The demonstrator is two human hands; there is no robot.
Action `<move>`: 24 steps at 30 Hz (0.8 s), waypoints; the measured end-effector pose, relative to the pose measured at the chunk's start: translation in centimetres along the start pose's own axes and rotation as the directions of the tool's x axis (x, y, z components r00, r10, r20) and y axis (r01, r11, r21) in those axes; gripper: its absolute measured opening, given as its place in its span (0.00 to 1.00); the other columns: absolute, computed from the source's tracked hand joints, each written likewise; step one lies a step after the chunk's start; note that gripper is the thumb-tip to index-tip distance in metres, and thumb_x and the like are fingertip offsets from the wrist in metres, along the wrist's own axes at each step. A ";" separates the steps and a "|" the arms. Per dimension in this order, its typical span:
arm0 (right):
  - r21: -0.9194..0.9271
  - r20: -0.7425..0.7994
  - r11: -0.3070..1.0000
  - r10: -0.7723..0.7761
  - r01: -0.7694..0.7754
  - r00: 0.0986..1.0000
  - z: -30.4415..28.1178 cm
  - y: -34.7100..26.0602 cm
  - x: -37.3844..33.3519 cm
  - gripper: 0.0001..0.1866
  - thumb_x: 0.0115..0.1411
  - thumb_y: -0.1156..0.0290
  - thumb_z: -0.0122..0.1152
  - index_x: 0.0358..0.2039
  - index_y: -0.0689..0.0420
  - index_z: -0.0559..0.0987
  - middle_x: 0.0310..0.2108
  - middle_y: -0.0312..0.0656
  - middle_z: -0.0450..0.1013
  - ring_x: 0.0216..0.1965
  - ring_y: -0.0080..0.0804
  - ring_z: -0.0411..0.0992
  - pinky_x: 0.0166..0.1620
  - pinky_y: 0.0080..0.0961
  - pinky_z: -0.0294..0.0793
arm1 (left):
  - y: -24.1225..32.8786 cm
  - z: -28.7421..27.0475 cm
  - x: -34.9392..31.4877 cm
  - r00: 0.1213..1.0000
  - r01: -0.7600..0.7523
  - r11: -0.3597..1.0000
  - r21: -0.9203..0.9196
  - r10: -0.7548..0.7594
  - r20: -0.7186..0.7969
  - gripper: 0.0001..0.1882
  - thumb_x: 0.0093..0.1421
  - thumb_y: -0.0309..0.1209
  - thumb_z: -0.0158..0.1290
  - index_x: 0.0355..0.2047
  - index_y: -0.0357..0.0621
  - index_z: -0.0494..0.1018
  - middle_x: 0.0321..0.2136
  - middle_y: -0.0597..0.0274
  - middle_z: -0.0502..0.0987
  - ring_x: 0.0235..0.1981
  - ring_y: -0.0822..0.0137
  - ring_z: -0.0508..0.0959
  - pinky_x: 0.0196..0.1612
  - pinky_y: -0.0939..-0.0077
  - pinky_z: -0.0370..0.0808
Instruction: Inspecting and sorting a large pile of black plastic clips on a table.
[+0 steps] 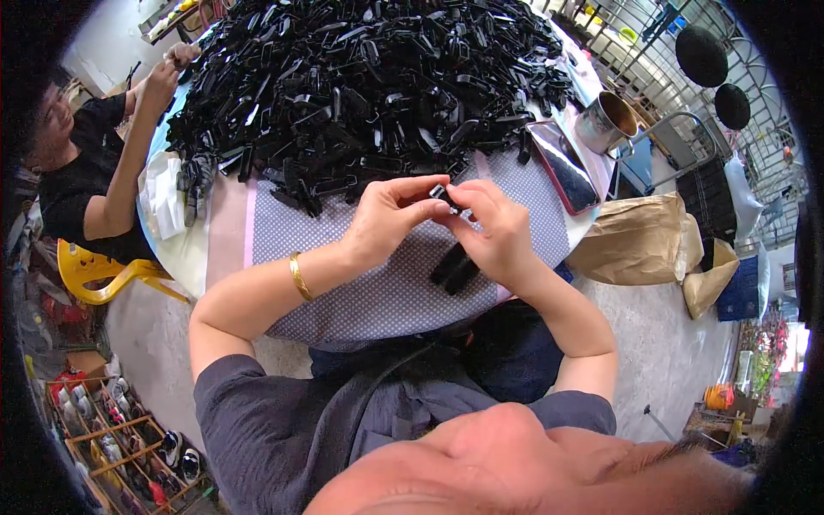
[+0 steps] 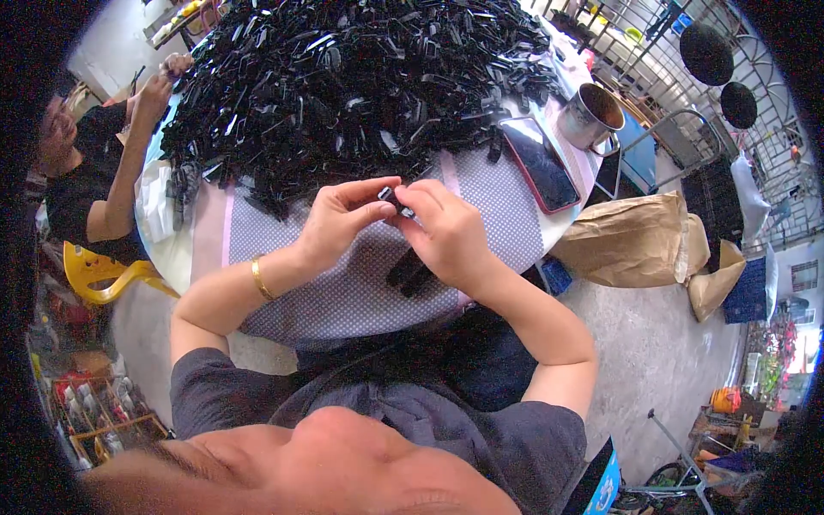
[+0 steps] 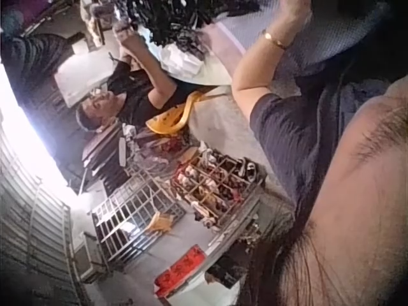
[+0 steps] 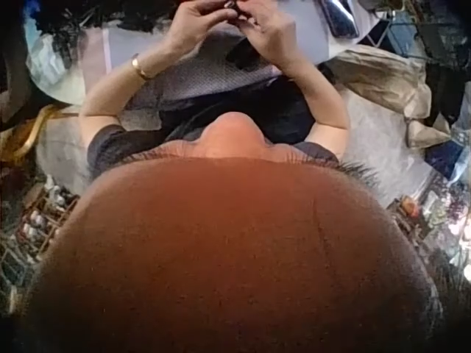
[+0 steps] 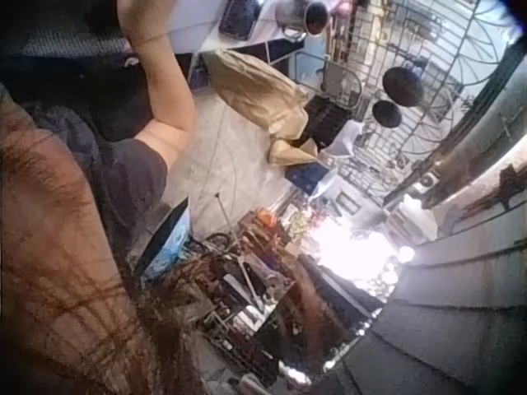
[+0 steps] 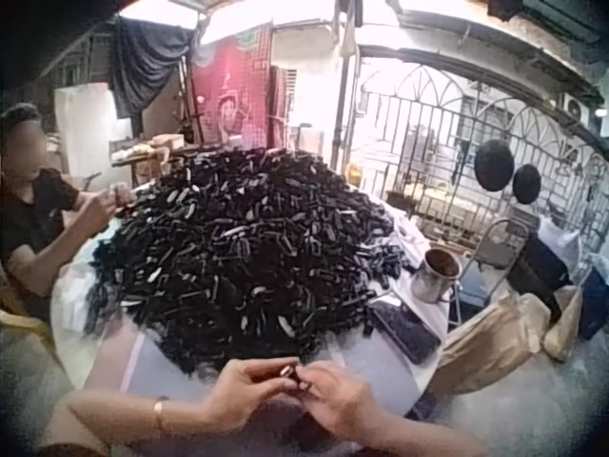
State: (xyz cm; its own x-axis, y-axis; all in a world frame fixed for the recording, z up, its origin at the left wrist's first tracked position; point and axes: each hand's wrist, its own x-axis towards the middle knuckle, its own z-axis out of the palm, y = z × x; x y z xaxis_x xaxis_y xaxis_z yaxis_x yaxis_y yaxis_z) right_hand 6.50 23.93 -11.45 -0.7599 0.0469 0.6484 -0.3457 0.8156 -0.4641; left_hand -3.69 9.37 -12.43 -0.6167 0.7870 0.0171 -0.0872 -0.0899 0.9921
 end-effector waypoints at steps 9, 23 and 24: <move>0.337 0.363 0.839 0.302 -0.426 0.882 -0.4 0.5 0.1 0.14 0.48 0.66 0.65 0.33 0.61 0.77 0.24 0.45 0.73 0.23 0.37 0.72 0.27 0.25 0.70 | 0.3 -0.5 0.0 0.985 -0.127 0.992 -0.021 0.129 0.119 0.13 0.57 0.22 0.49 0.43 0.35 0.73 0.39 0.60 0.76 0.41 0.73 0.73 0.47 0.79 0.70; 0.120 0.320 0.963 0.194 -0.243 0.927 -0.5 1.0 0.5 0.13 0.48 0.69 0.65 0.33 0.61 0.77 0.24 0.43 0.73 0.22 0.30 0.70 0.26 0.23 0.69 | 1.0 -0.1 0.2 0.993 -0.121 0.979 0.163 0.118 0.032 0.12 0.57 0.24 0.51 0.41 0.35 0.74 0.32 0.64 0.77 0.34 0.75 0.75 0.41 0.81 0.72; 0.105 0.419 0.972 0.150 -0.211 0.896 -1.2 1.6 1.2 0.15 0.47 0.69 0.65 0.36 0.60 0.77 0.26 0.43 0.74 0.24 0.30 0.71 0.27 0.23 0.69 | 1.3 -0.1 0.0 0.992 -0.123 0.979 0.164 0.120 0.029 0.12 0.57 0.24 0.51 0.41 0.35 0.74 0.32 0.64 0.77 0.34 0.75 0.75 0.41 0.81 0.72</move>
State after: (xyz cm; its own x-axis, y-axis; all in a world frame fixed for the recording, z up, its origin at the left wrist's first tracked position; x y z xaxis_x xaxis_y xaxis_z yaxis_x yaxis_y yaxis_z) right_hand 5.66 25.99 -10.70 -0.9630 -0.0775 0.2583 -0.2328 0.7223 -0.6512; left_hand -3.89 9.25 -11.15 -0.6002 0.7877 0.1391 0.1183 -0.0846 0.9894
